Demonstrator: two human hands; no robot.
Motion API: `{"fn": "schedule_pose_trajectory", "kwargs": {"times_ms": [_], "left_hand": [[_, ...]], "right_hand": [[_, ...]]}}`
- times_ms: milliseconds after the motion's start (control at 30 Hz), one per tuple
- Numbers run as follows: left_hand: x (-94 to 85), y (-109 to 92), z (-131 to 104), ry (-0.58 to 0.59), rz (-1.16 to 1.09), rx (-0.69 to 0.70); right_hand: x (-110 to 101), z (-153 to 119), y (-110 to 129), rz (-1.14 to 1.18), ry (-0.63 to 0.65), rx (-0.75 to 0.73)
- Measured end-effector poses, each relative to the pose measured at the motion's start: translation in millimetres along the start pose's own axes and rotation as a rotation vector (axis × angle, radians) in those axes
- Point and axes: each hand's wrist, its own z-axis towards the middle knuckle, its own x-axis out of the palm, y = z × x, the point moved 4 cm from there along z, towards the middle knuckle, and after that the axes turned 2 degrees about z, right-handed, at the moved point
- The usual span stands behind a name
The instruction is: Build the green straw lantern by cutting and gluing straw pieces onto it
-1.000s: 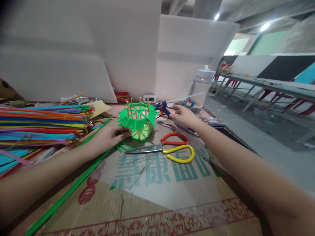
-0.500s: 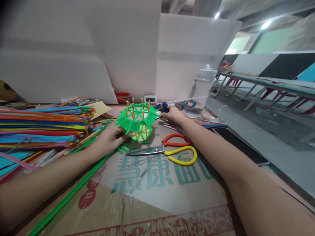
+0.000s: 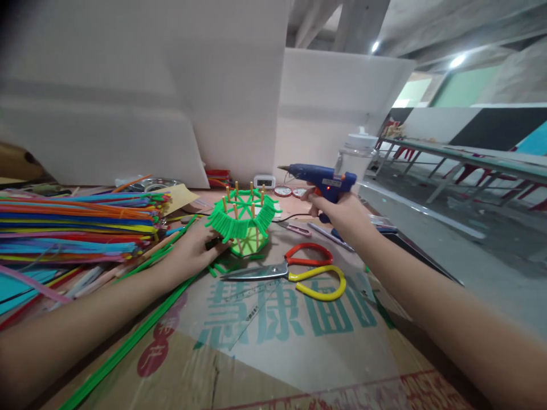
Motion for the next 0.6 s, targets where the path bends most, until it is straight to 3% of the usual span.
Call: {"fn": "schedule_pose_trajectory", "kwargs": {"times_ms": [167,333,600], "left_hand": [[0.9,1,0,-0.017,0.055,-0.021],[4.5,8,0,-0.022,0.084,-0.001],[4.1,7,-1,-0.048,0.100,-0.009]], "right_hand": [[0,-35,18,-0.035,0.191,-0.086],[9,-47,23,-0.100,0.336,-0.154],[19,-52,29,-0.355,0.281,-0.212]]}}
